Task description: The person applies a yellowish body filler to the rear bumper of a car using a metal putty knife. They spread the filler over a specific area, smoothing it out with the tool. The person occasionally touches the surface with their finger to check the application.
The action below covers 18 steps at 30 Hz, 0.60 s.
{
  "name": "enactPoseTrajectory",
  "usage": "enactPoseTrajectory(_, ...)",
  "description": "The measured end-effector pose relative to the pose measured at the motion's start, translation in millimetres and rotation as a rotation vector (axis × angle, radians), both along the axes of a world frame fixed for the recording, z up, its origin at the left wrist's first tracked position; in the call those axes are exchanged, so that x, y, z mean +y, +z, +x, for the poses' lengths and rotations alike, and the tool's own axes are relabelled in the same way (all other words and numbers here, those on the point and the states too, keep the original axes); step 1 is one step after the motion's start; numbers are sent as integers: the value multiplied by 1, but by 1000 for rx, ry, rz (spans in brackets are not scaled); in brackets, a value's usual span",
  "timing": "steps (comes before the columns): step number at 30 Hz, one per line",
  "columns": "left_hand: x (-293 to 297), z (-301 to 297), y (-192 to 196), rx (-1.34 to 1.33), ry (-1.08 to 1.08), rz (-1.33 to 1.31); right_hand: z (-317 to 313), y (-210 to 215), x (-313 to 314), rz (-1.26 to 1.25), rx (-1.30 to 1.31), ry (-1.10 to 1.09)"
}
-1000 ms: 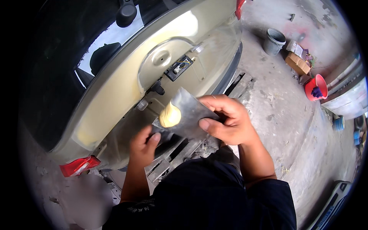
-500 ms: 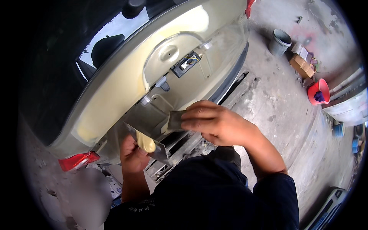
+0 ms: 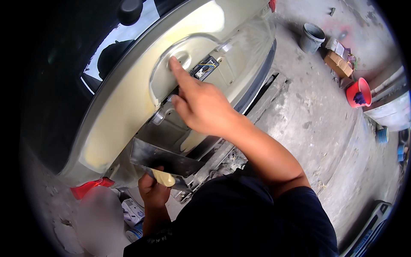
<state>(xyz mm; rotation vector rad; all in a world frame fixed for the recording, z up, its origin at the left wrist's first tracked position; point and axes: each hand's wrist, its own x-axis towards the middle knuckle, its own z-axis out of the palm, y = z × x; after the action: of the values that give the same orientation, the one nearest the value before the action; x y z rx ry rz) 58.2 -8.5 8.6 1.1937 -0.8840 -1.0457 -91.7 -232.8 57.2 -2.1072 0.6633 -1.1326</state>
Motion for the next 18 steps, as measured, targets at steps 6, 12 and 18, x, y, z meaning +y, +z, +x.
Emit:
enactPoseTrajectory(6,16,12,-20,-64,54,2,32,4,-3,-227,198,-144)
enactPoseTrajectory(12,14,11,-12,-191,127,-11,14,-9,9,163,-178,36)
enactPoseTrajectory(18,-1,12,2,96,-32,-18,-12,-35,23,383,-223,584)
